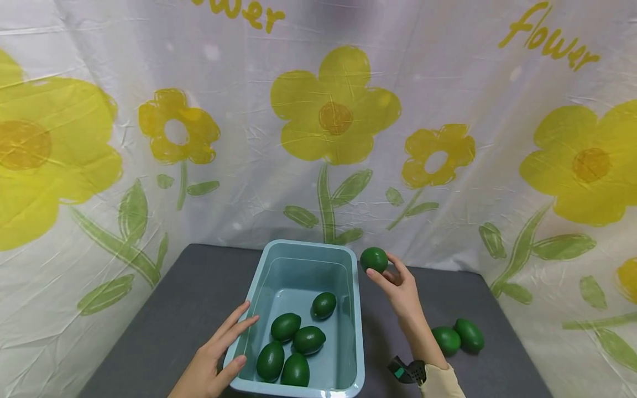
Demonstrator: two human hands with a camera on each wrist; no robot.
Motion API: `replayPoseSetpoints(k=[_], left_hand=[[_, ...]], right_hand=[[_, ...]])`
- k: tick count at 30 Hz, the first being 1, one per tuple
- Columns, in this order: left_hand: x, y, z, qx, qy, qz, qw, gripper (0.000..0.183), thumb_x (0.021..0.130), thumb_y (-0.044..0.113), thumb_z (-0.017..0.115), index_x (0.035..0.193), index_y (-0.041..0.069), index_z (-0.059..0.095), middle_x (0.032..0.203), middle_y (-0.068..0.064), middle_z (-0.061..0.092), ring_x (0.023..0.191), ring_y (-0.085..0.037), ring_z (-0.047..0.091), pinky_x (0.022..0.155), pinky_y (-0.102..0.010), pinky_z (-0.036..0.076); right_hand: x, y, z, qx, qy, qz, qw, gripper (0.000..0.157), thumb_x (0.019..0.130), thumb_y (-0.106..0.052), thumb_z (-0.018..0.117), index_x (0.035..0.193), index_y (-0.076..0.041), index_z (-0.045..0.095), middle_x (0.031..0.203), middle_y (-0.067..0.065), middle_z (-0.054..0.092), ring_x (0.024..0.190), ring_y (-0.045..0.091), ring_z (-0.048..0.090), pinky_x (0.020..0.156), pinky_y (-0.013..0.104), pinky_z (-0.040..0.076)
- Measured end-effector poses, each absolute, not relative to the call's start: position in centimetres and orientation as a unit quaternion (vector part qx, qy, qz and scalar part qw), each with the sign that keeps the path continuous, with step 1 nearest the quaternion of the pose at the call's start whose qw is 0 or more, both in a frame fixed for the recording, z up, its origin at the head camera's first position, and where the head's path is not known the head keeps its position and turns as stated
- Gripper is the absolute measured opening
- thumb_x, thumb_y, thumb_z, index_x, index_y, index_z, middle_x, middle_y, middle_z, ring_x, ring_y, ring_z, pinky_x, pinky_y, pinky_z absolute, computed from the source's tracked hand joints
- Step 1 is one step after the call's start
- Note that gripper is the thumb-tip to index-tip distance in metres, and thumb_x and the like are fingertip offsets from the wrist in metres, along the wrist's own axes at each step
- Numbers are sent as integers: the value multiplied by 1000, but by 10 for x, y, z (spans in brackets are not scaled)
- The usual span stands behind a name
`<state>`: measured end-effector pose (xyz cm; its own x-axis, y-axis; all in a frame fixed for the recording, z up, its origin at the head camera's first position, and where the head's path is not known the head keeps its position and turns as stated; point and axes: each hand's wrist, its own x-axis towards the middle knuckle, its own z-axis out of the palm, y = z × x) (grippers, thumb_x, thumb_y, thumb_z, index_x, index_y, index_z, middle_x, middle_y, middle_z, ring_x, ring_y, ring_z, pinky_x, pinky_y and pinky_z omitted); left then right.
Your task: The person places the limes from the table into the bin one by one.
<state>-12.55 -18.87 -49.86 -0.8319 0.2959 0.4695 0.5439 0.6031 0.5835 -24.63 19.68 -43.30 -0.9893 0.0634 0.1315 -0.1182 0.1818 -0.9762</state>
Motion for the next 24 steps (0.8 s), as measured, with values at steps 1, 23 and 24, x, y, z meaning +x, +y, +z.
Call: replayPoseSetpoints(k=[1,23,24], left_hand=[[-126,-189,-499,-237,-880,-377,164,66,100,8,65,160,28,49,172,-3,35,149,7,34,93,-46,57],[-126,-188,-500,-232,-874,-390,173,64,100,8,66,158,30,51,171,0,38,146,8,39,89,-42,58],[-126,-188,-500,-232,-874,-391,172,64,100,8,65,158,30,51,171,0,37,146,8,38,89,-42,58]], right_hand=[[-247,194,-433,23,-764,641,70,61,99,-21,78,154,-18,53,116,11,79,107,7,70,108,55,45],[-246,155,-438,111,-839,521,111,65,90,-30,87,150,-25,61,79,0,69,55,6,33,56,26,29],[-246,154,-439,112,-843,512,117,66,89,-31,87,149,-25,61,80,0,70,53,6,31,55,26,28]])
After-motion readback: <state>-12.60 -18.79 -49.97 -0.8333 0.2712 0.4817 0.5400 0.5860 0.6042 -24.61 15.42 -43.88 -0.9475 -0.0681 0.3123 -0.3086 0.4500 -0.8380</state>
